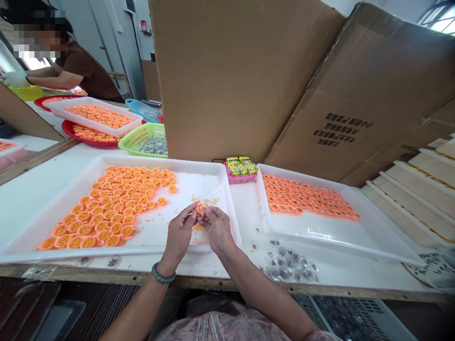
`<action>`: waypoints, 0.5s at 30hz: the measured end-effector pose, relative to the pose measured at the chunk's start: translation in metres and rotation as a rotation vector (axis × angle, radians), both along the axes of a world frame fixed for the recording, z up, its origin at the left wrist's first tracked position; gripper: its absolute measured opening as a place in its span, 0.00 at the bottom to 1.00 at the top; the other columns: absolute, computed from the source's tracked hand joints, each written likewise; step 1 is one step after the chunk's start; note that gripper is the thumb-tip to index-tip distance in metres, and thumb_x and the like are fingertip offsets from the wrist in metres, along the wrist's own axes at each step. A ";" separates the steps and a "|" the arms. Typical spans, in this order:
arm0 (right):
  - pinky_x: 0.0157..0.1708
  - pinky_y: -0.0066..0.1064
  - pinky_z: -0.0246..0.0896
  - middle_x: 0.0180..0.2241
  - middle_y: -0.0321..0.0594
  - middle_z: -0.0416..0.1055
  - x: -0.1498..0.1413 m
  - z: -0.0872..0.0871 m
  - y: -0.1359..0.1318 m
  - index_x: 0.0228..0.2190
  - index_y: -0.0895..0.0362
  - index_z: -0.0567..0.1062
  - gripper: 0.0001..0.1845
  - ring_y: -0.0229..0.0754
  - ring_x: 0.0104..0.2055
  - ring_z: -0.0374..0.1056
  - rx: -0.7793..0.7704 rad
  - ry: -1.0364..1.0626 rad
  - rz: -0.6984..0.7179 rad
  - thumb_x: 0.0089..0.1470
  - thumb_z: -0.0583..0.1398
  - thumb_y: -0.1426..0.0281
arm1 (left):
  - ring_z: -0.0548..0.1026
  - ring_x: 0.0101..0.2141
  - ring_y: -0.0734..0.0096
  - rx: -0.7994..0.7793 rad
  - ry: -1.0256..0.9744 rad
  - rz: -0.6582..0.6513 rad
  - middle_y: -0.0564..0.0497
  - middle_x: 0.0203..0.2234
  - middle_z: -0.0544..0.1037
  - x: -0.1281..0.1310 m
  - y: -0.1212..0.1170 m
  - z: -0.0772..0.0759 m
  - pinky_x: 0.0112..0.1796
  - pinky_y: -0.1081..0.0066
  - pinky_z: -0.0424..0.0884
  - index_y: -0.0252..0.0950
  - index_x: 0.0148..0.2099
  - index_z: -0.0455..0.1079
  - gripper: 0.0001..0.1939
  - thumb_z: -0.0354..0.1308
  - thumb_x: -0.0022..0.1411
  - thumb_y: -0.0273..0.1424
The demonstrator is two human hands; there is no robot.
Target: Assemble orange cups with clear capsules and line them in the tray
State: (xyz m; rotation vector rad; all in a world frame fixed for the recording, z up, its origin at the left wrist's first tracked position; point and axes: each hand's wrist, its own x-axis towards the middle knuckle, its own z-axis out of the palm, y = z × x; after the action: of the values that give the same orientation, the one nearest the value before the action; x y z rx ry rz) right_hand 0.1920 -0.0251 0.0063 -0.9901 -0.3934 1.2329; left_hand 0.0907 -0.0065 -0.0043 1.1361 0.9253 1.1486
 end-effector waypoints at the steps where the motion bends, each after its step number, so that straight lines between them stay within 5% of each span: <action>1: 0.25 0.24 0.63 0.20 0.35 0.71 0.001 0.001 -0.001 0.25 0.60 0.70 0.13 0.32 0.22 0.67 0.005 -0.004 0.017 0.41 0.66 0.65 | 0.72 0.46 0.61 -0.018 -0.041 -0.008 0.48 0.46 0.76 0.000 0.000 0.002 0.47 0.62 0.69 0.38 0.52 0.69 0.21 0.58 0.55 0.36; 8: 0.24 0.24 0.62 0.20 0.36 0.72 0.020 0.008 -0.006 0.25 0.60 0.70 0.14 0.32 0.20 0.66 0.002 -0.143 0.128 0.40 0.66 0.64 | 0.73 0.42 0.63 -0.187 -0.264 -0.219 0.47 0.41 0.77 -0.006 0.004 0.011 0.45 0.65 0.69 0.35 0.47 0.73 0.18 0.60 0.53 0.32; 15: 0.24 0.25 0.63 0.20 0.35 0.71 0.028 0.007 -0.010 0.24 0.60 0.71 0.13 0.33 0.20 0.66 -0.039 -0.226 0.123 0.39 0.66 0.64 | 0.74 0.37 0.68 -0.196 -0.266 -0.302 0.48 0.38 0.77 -0.006 0.005 0.008 0.42 0.66 0.70 0.36 0.43 0.72 0.13 0.61 0.54 0.31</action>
State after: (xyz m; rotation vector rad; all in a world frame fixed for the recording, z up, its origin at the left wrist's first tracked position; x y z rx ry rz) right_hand 0.2200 -0.0351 0.0136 -1.1569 -0.6164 1.2459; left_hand 0.0848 -0.0011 0.0041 0.9023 0.6208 0.9131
